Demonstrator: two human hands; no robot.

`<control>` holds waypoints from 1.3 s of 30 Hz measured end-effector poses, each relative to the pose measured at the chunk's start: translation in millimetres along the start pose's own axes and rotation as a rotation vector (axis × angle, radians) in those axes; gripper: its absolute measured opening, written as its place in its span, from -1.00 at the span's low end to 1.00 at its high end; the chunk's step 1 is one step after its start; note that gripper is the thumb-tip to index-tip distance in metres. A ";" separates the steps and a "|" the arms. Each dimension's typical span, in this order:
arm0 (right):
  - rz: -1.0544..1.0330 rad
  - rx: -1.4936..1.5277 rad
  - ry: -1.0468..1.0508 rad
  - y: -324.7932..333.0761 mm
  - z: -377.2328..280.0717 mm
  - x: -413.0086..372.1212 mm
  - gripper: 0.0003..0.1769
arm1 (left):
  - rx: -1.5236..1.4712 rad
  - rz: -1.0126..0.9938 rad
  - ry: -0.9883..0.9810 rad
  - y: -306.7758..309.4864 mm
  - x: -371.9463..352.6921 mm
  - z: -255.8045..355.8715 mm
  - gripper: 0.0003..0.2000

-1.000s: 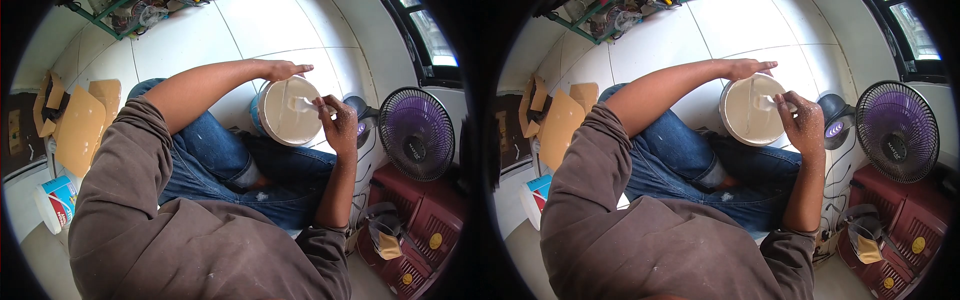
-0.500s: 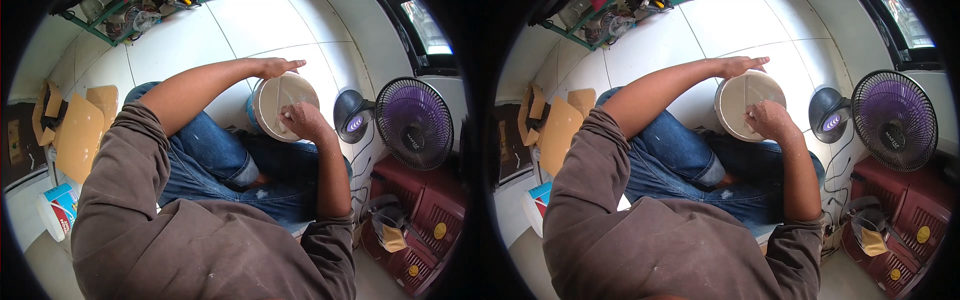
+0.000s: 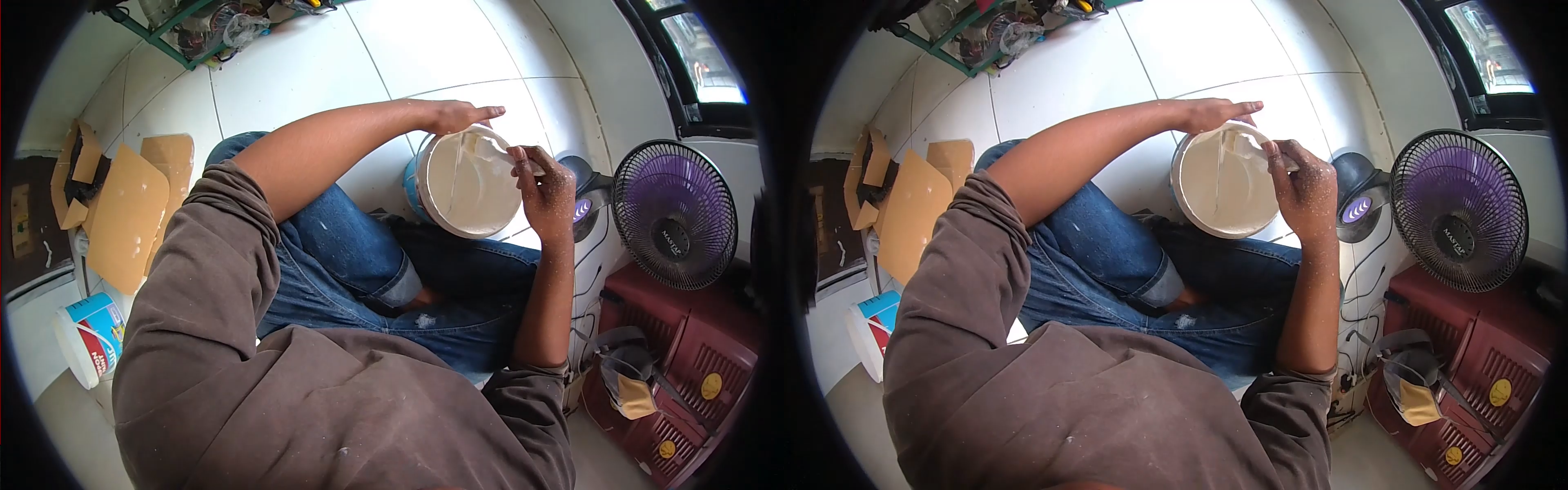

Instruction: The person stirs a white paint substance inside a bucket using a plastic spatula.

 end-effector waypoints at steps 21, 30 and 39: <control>0.003 0.114 0.047 -2.4 -11.9 -3.7 -0.80 | -0.006 -0.016 -0.008 2.5 -5.8 1.9 -0.11; -0.101 0.035 0.135 -0.1 -18.7 -4.1 -0.80 | -0.047 -0.038 0.050 -0.2 -2.7 -3.9 -0.03; -0.216 0.031 0.028 -5.2 -11.1 -10.1 -0.79 | -0.056 -0.032 0.026 1.1 -8.6 2.1 -0.04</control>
Point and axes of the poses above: each hand's wrist, its own x-axis towards the middle knuckle, its own y-axis out of the back of the hand, z = x × y, the point moved 10 cm from there along x, towards the middle knuckle, and after that the axes turned 10 degrees about x, right-handed, at the moved point
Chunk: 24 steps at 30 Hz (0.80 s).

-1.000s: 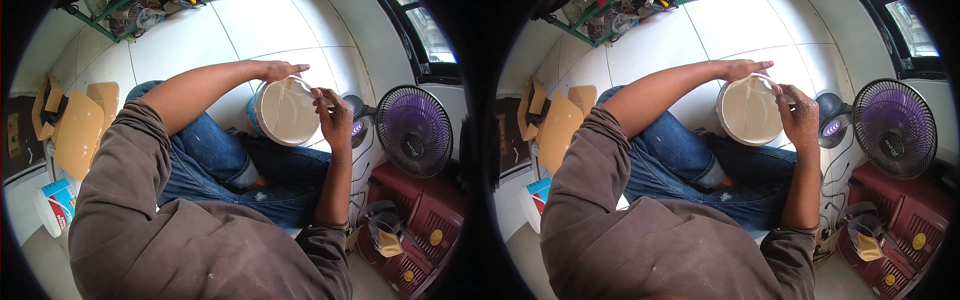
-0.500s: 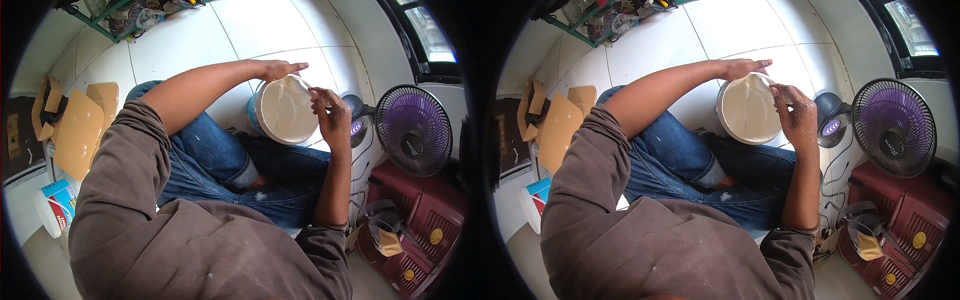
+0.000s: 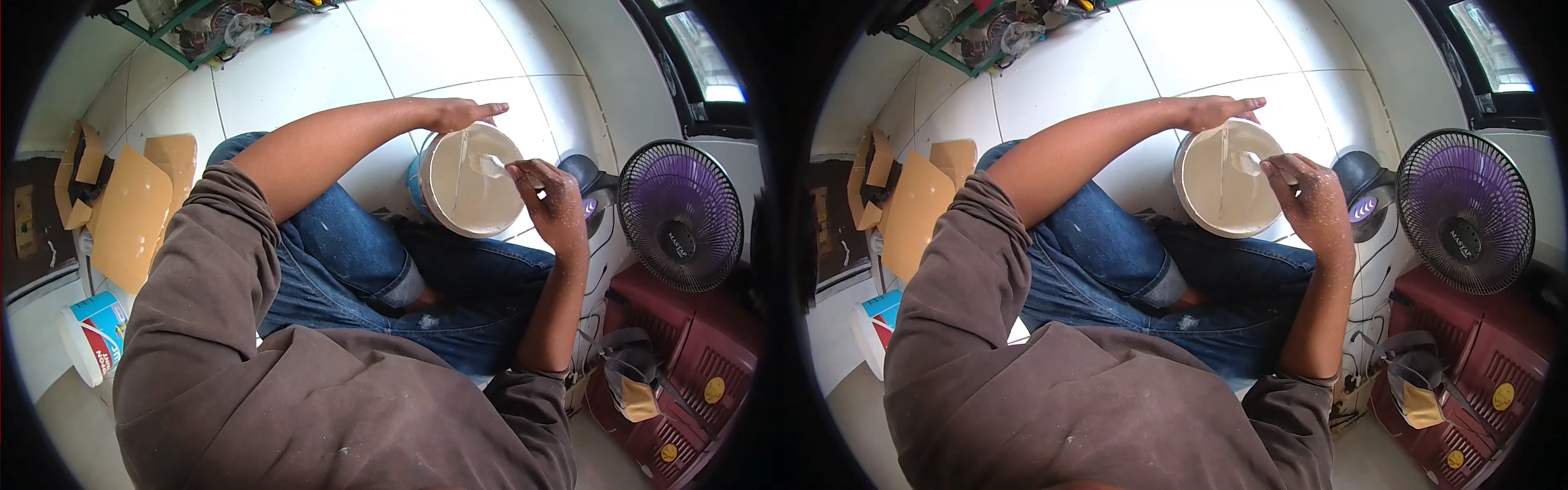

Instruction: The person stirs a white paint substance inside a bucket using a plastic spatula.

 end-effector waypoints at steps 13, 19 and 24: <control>-0.341 -0.409 -0.091 -82.7 60.6 4.0 -0.76 | -0.129 -0.063 0.095 -3.8 -1.3 -4.7 -0.05; 0.001 -0.171 -0.146 -14.2 37.8 -1.2 -0.71 | -0.126 -0.049 0.120 -3.0 0.6 -9.0 -0.06; 0.093 0.017 -0.089 9.4 15.0 -2.2 -0.74 | 0.022 0.037 -0.053 0.5 5.8 -1.4 -0.07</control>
Point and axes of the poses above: each hand's wrist, its own x-axis towards the middle knuckle, its own y-axis out of the back of the hand, z = x × y, the point moved 10 cm from there along x, towards the middle knuckle, and after that the axes turned 10 degrees about x, right-handed, at the moved point
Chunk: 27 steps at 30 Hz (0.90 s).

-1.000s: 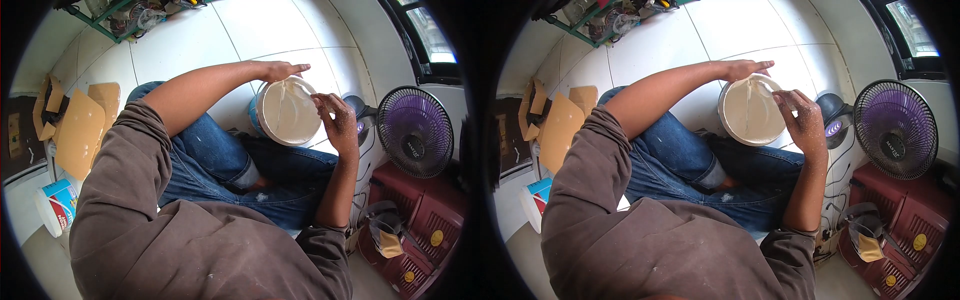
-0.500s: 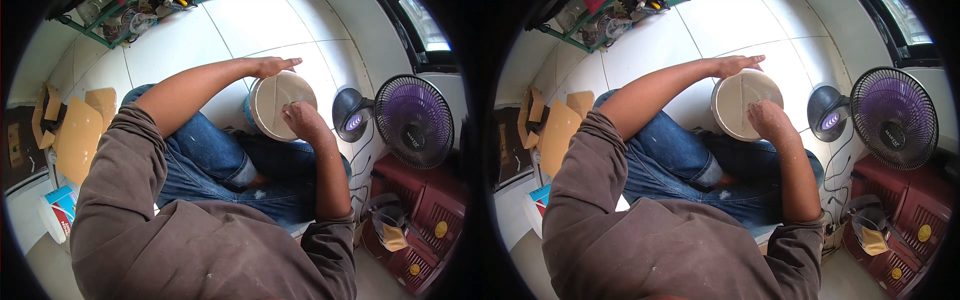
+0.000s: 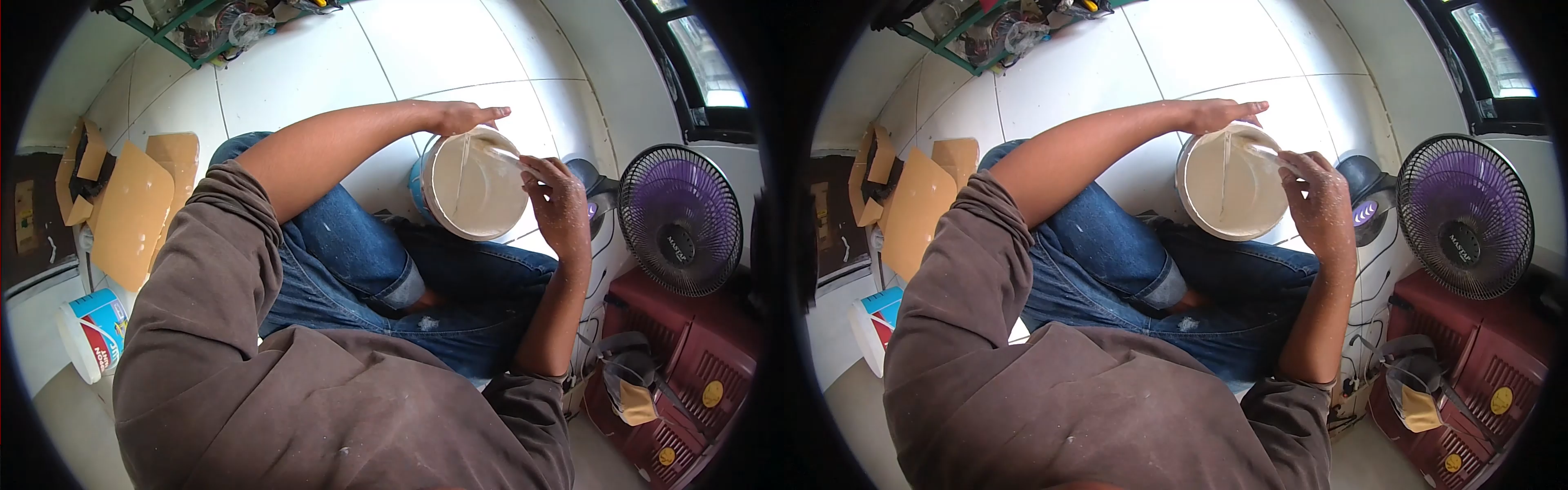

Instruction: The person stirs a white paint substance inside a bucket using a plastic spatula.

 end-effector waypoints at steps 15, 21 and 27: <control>0.057 0.006 0.095 3.4 -24.0 -2.6 -0.71 | -0.052 -0.013 0.052 -1.3 -3.0 -1.1 -0.07; 0.135 0.014 0.075 -1.4 -24.8 -4.5 -0.72 | -0.052 -0.006 0.044 -2.6 0.4 -5.1 -0.09; 0.134 -0.074 0.128 -4.8 -28.7 -5.5 -0.73 | 0.020 0.015 -0.004 -2.7 4.4 -8.3 -0.11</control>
Point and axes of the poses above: each hand's wrist, its own x-axis towards the middle knuckle, its own y-axis out of the back of the hand, z = x × y, the point moved 10 cm from there along x, towards the middle knuckle, and after that the axes turned 10 degrees about x, right-handed, at the moved point
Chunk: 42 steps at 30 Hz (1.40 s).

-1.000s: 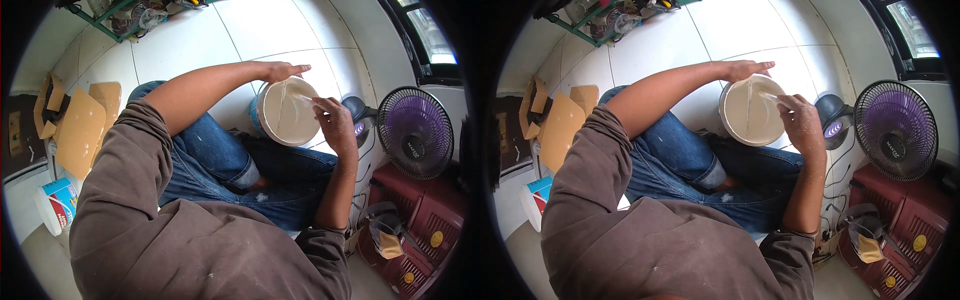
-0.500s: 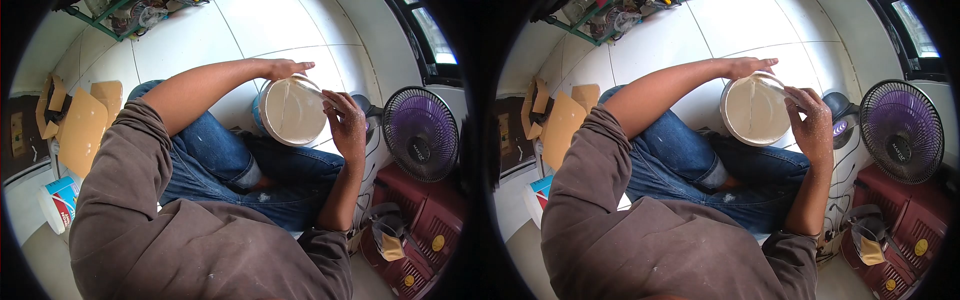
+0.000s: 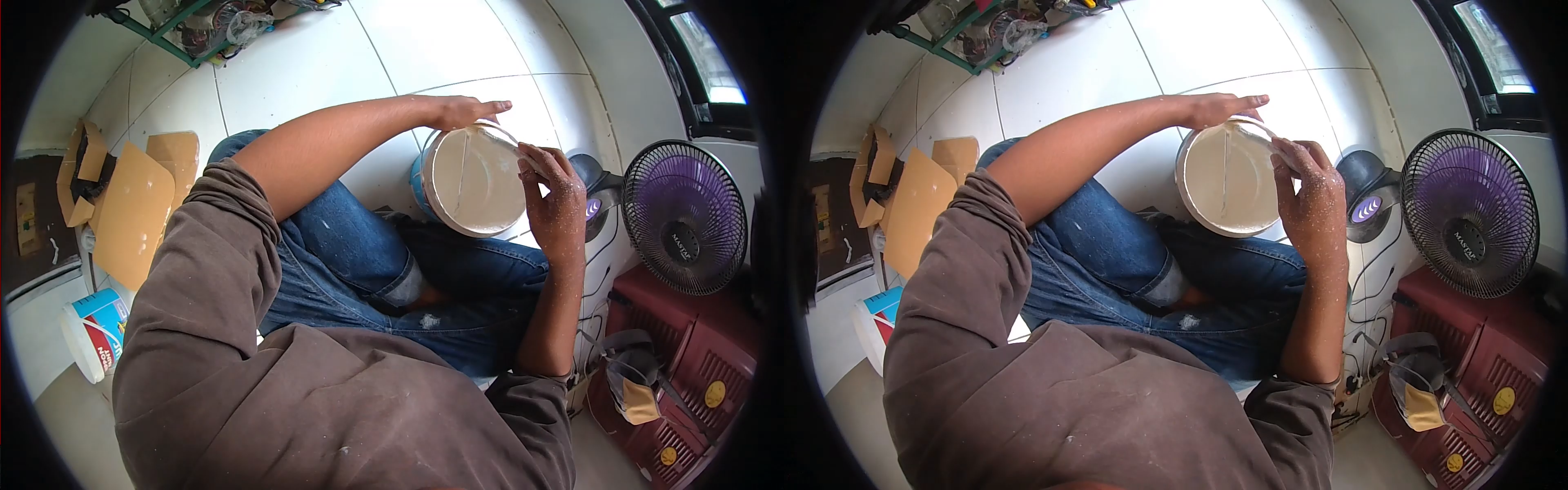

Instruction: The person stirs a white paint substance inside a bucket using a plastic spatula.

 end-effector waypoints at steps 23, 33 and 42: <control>-0.301 -0.059 -0.105 -12.5 12.0 -13.6 -0.77 | 0.134 0.032 -0.073 1.7 -3.0 6.7 -0.26; -0.630 -0.496 0.013 -106.4 73.1 -21.5 -0.80 | -0.131 -0.087 0.096 -1.5 -7.2 8.8 -0.13; -0.299 -0.132 -0.118 -20.2 24.6 -8.6 -0.74 | 0.052 0.039 -0.025 1.7 -1.2 1.4 -0.12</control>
Point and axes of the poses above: each hand's wrist, its own x-axis towards the middle knuckle, its own y-axis out of the back of the hand, z = x × y, the point moved 10 cm from there along x, towards the middle knuckle, and after that the axes turned 10 degrees about x, right-handed, at the moved point
